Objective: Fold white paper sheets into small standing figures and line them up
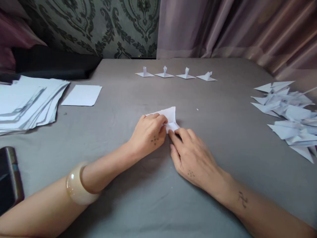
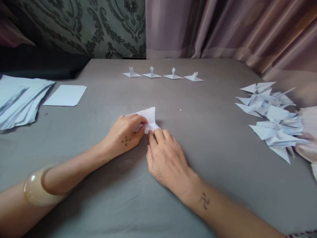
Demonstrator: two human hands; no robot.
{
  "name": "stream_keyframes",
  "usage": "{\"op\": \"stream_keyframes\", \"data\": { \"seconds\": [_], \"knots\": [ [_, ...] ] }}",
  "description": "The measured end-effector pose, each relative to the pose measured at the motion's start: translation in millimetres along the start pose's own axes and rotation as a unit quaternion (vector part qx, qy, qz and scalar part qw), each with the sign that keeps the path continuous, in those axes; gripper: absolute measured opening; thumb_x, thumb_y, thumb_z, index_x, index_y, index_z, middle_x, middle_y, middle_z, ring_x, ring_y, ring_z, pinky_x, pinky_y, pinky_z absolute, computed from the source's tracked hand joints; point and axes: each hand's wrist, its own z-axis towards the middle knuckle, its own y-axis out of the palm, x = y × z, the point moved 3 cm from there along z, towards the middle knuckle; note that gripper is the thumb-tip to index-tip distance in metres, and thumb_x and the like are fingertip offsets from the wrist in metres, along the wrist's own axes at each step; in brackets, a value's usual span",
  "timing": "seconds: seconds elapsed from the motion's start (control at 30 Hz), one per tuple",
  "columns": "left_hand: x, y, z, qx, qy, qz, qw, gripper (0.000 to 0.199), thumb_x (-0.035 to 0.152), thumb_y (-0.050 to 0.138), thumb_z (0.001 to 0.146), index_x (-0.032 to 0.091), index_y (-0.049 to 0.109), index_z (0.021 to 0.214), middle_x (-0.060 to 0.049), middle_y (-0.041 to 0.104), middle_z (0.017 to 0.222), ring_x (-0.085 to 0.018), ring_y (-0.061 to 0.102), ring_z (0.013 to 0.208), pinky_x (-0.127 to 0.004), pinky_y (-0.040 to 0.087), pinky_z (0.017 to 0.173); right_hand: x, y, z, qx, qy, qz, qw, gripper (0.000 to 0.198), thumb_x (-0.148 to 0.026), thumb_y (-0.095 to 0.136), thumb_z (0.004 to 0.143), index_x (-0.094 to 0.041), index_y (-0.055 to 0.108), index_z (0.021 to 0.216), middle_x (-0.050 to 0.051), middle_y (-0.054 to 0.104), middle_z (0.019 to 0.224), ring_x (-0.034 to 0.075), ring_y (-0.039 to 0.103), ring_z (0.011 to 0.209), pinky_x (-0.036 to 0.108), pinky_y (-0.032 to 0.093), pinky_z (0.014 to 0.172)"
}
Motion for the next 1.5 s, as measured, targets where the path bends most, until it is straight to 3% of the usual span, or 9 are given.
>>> {"op": "stream_keyframes", "data": {
  "seconds": [0.23,0.4,0.57,0.73,0.87,0.97,1.1,1.33,1.5],
  "knots": [
    [-2,-4,-2,-0.032,-0.025,-0.02,0.999,0.025,0.02,0.052,0.078,0.02,0.06,0.102,-0.005,0.068,0.101,-0.021,0.063,0.087,-0.036,0.042,0.079,-2,-2,-1,0.017,-0.002,-0.014,1.0,0.036,-0.023,0.042,0.093,-0.01,0.059,0.122,0.01,0.059,0.096,0.024,0.051,0.086,0.038,0.044,0.072],
    [0,-6,-5,-0.025,0.044,-0.038,0.998,0.025,0.013,0.048,0.083,0.021,0.057,0.105,-0.003,0.068,0.1,-0.019,0.062,0.095,-0.035,0.038,0.085,9,-2,-5,0.07,0.031,0.021,0.997,0.02,-0.015,0.045,0.092,-0.014,0.065,0.093,0.008,0.063,0.096,0.021,0.054,0.089,0.033,0.043,0.072],
    [9,-10,-3,0.066,0.14,-0.048,0.987,0.014,0.016,0.046,0.092,0.02,0.059,0.088,0.0,0.07,0.087,-0.014,0.06,0.081,-0.035,0.032,0.085,22,-10,-2,0.174,0.044,0.025,0.983,0.017,-0.017,0.054,0.09,-0.015,0.061,0.106,0.007,0.065,0.103,0.021,0.052,0.092,0.033,0.039,0.078],
    [4,-1,-2,0.068,0.19,-0.033,0.979,0.02,0.009,0.043,0.092,0.019,0.058,0.083,0.001,0.07,0.089,-0.012,0.06,0.082,-0.034,0.031,0.087,24,-3,5,0.156,0.018,-0.017,0.987,0.016,-0.012,0.051,0.09,-0.018,0.064,0.095,0.003,0.065,0.086,0.02,0.052,0.086,0.035,0.033,0.082],
    [-3,3,-4,0.101,0.161,0.02,0.982,0.014,0.013,0.052,0.088,0.021,0.06,0.096,-0.004,0.066,0.105,-0.019,0.056,0.096,-0.035,0.033,0.084,22,0,7,0.125,0.017,-0.067,0.99,0.021,-0.008,0.049,0.089,-0.018,0.067,0.092,0.004,0.062,0.082,0.02,0.049,0.081,0.035,0.03,0.081],
    [-3,1,-8,0.113,0.124,0.051,0.984,0.016,0.017,0.056,0.084,0.02,0.061,0.099,-0.006,0.065,0.104,-0.022,0.054,0.095,-0.036,0.034,0.082,19,-1,7,0.107,0.029,-0.099,0.989,0.022,-0.01,0.049,0.089,-0.018,0.068,0.096,0.005,0.062,0.084,0.021,0.048,0.08,0.036,0.028,0.08],
    [4,1,-13,0.08,0.116,0.056,0.988,0.012,0.02,0.054,0.086,0.019,0.065,0.089,-0.003,0.067,0.09,-0.019,0.056,0.085,-0.036,0.034,0.078,17,-2,8,0.087,0.035,-0.106,0.99,0.022,-0.011,0.05,0.09,-0.02,0.069,0.097,0.005,0.061,0.085,0.021,0.047,0.081,0.036,0.028,0.08],
    [11,1,-18,0.044,0.112,0.099,0.988,0.026,0.027,0.048,0.093,0.017,0.069,0.082,-0.005,0.067,0.082,-0.019,0.057,0.077,-0.036,0.034,0.071,22,-4,8,0.059,0.026,-0.056,0.996,0.021,-0.017,0.05,0.093,-0.019,0.07,0.097,0.007,0.063,0.093,0.021,0.049,0.087,0.035,0.029,0.079],
    [6,0,-16,0.014,0.037,0.032,0.999,0.019,0.027,0.057,0.089,0.017,0.068,0.077,-0.005,0.066,0.082,-0.018,0.058,0.076,-0.034,0.039,0.071,30,-7,11,0.052,0.029,-0.004,0.998,0.023,-0.025,0.05,0.095,-0.02,0.072,0.092,0.006,0.065,0.094,0.02,0.051,0.09,0.035,0.029,0.081]
  ]
}}
